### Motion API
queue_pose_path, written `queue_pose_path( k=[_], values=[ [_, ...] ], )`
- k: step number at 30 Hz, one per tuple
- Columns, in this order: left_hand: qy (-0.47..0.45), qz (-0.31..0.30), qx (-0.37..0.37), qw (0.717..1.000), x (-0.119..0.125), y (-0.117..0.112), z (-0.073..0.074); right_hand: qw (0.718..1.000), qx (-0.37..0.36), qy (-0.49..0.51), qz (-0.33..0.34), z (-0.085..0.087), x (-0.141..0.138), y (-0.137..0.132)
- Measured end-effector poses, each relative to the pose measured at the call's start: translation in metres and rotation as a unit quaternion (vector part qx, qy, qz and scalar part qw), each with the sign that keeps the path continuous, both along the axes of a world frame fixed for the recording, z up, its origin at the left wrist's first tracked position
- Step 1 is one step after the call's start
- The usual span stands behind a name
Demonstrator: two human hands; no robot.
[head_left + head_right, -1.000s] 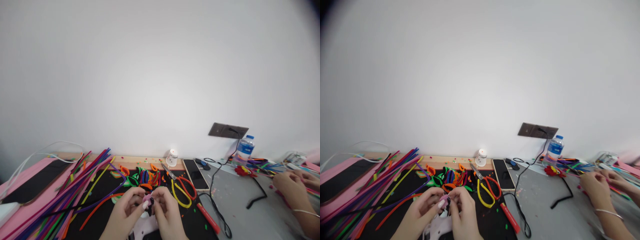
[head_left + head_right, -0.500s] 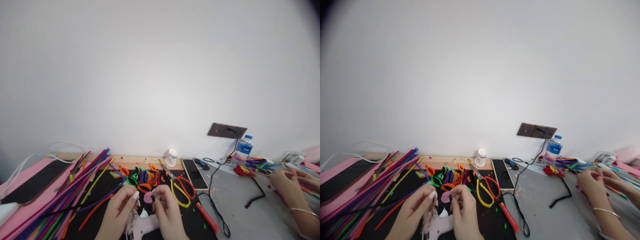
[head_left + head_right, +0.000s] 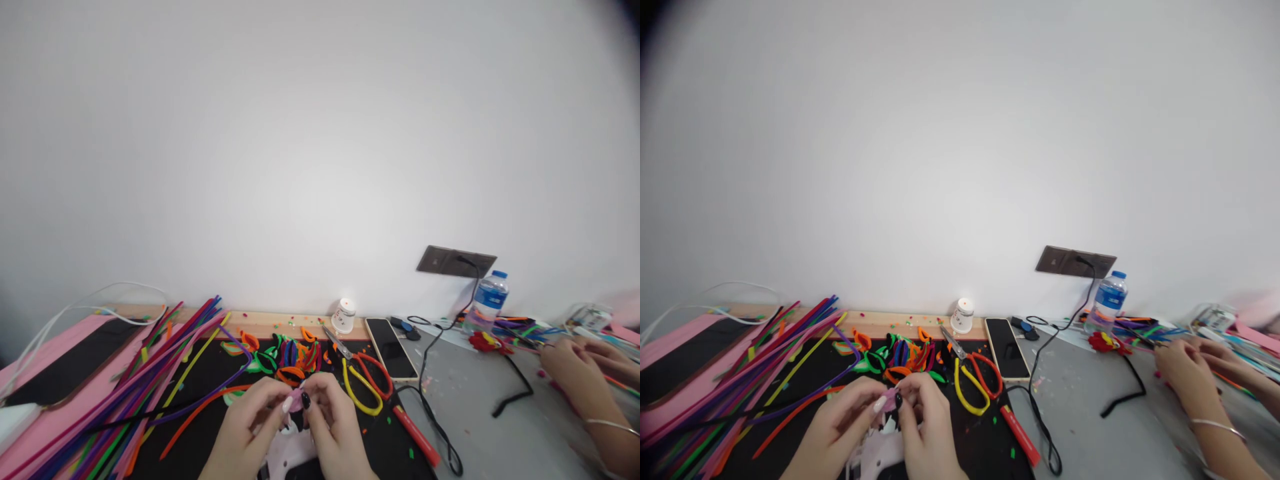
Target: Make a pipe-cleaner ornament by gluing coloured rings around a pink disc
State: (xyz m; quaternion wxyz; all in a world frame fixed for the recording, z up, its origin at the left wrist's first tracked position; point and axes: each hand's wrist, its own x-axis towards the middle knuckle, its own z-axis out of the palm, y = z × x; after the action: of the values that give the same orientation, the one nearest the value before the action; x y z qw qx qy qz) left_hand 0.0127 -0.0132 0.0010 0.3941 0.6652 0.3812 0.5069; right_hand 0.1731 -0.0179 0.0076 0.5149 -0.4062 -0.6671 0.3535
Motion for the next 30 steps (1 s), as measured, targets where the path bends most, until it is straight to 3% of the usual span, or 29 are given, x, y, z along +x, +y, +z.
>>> queue_pose_path(
  k=[12, 22, 26, 30],
  values=[
    [0.044, 0.025, 0.052, 0.997, 0.000, -0.002, 0.006, 1.000, -0.014, -0.009, 0.001, -0.004, 0.001, 0.003],
    [-0.012, -0.001, -0.033, 0.999, 0.003, 0.000, 0.000, 1.000, -0.015, 0.015, -0.009, -0.003, 0.000, 0.002],
    [-0.036, 0.059, -0.029, 0.997, -0.003, 0.006, -0.005, 0.998, -0.018, 0.034, -0.052, -0.004, 0.006, 0.005],
    [-0.025, 0.140, 0.028, 0.989, -0.020, 0.018, -0.005, 0.988, -0.010, 0.031, -0.152, -0.002, 0.018, 0.010]
  ],
)
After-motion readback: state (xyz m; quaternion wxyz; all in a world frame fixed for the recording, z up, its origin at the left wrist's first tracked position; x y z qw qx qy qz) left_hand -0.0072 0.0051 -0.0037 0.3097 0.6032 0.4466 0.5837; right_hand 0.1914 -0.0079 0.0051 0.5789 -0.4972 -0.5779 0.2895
